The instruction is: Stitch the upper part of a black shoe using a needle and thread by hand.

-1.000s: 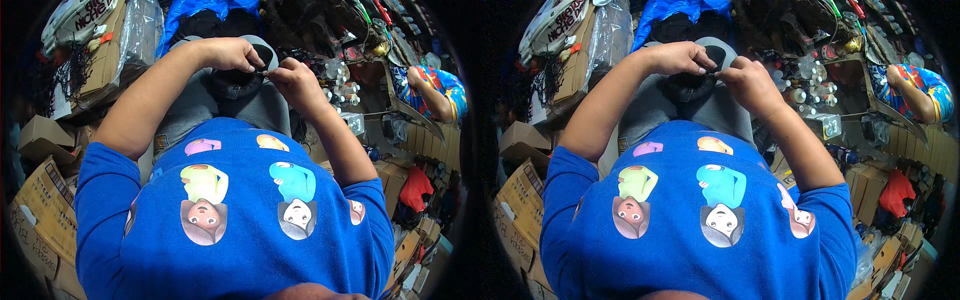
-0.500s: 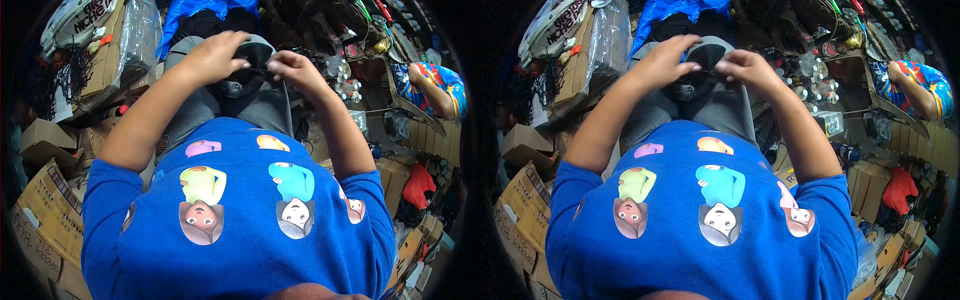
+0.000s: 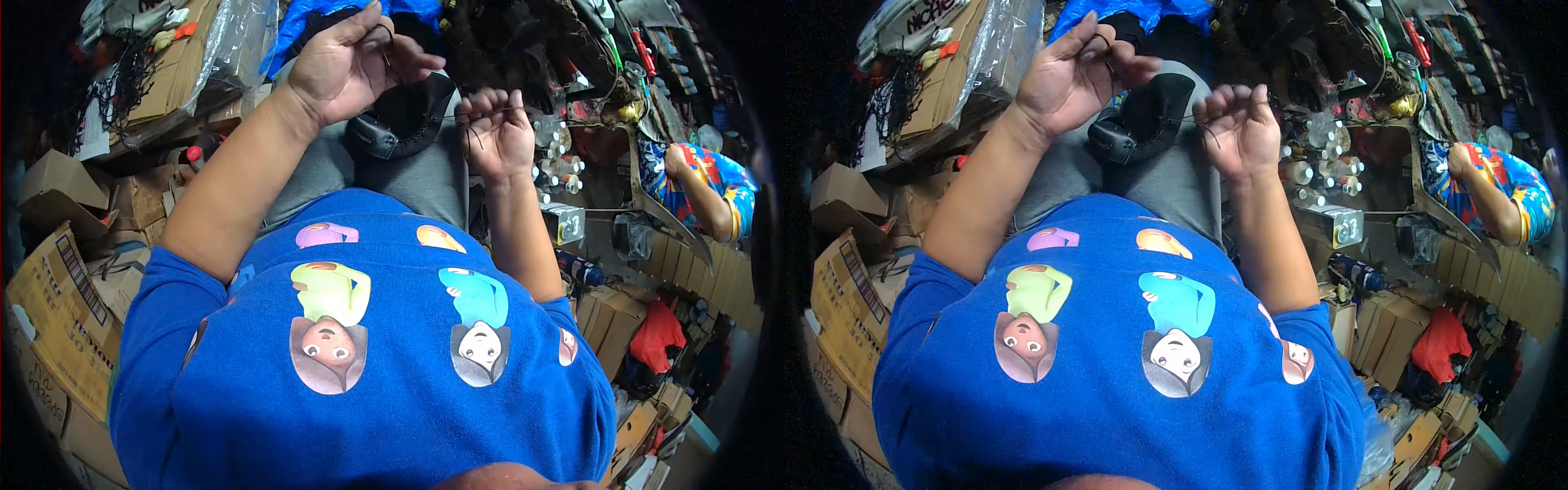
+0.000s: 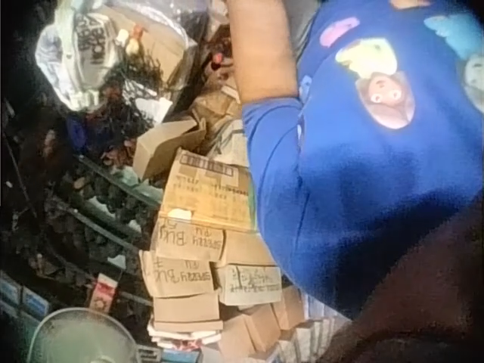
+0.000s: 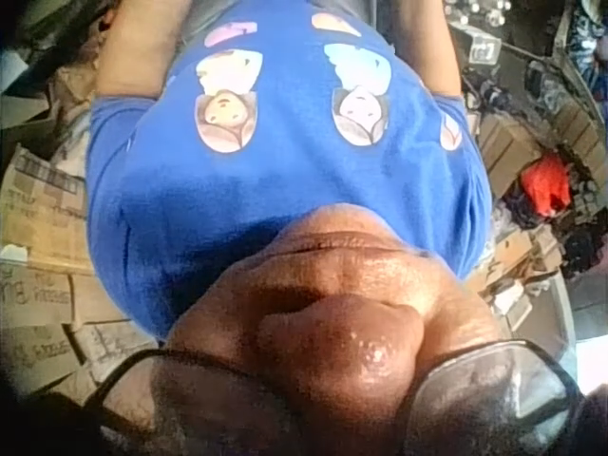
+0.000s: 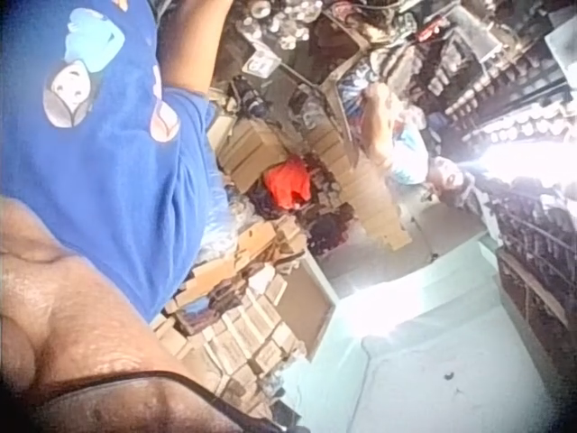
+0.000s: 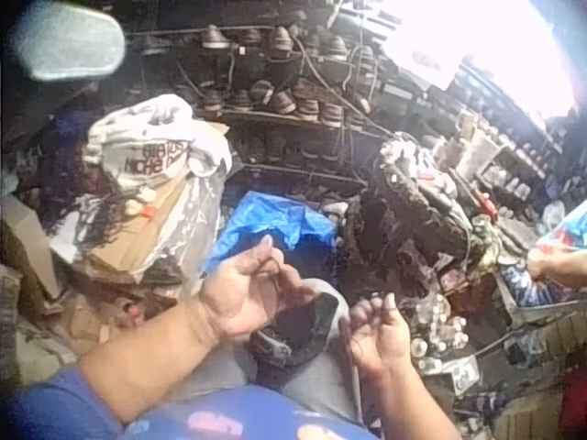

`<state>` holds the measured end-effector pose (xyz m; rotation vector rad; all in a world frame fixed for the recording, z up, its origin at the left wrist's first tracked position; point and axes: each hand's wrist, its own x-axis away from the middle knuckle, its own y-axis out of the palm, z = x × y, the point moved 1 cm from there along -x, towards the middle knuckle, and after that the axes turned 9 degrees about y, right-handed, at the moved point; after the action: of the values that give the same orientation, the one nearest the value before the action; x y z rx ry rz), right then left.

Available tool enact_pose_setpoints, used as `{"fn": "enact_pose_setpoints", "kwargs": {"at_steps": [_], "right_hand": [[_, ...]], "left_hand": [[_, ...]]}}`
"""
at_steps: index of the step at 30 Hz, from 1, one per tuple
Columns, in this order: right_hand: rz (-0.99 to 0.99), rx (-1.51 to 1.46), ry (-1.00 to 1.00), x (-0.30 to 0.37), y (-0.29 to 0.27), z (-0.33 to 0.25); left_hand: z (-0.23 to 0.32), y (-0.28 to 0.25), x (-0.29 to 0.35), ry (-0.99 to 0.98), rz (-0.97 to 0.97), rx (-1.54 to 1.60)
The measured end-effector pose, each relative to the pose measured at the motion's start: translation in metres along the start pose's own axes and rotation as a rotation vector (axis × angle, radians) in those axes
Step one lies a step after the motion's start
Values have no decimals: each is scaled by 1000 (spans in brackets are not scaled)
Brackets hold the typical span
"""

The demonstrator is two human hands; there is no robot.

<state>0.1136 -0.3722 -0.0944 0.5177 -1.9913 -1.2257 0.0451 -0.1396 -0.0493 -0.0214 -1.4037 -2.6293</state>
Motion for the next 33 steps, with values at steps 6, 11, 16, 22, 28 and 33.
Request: {"fn": "enact_pose_setpoints", "kwargs": {"at_steps": [6, 11, 16, 22, 28, 33], "right_hand": [[-173, 330, 87, 37, -33, -14], [490, 1271, 210, 71, -35, -53], [93, 1467, -64, 43, 6, -63], [128, 1959, 103, -19, 31, -27], [142, 1673, 69, -12, 12, -22], [199, 1704, -59, -11, 10, 0]], "left_hand": [[12, -62, -16, -151, -153, -94], [56, -41, 0, 95, 48, -1142], [4, 3, 50, 601, -448, -1781], [-52, -30, 46, 431, -719, -1863], [-49, -25, 28, 457, -759, -1588], [-37, -24, 35, 318, -767, -1593]]}}
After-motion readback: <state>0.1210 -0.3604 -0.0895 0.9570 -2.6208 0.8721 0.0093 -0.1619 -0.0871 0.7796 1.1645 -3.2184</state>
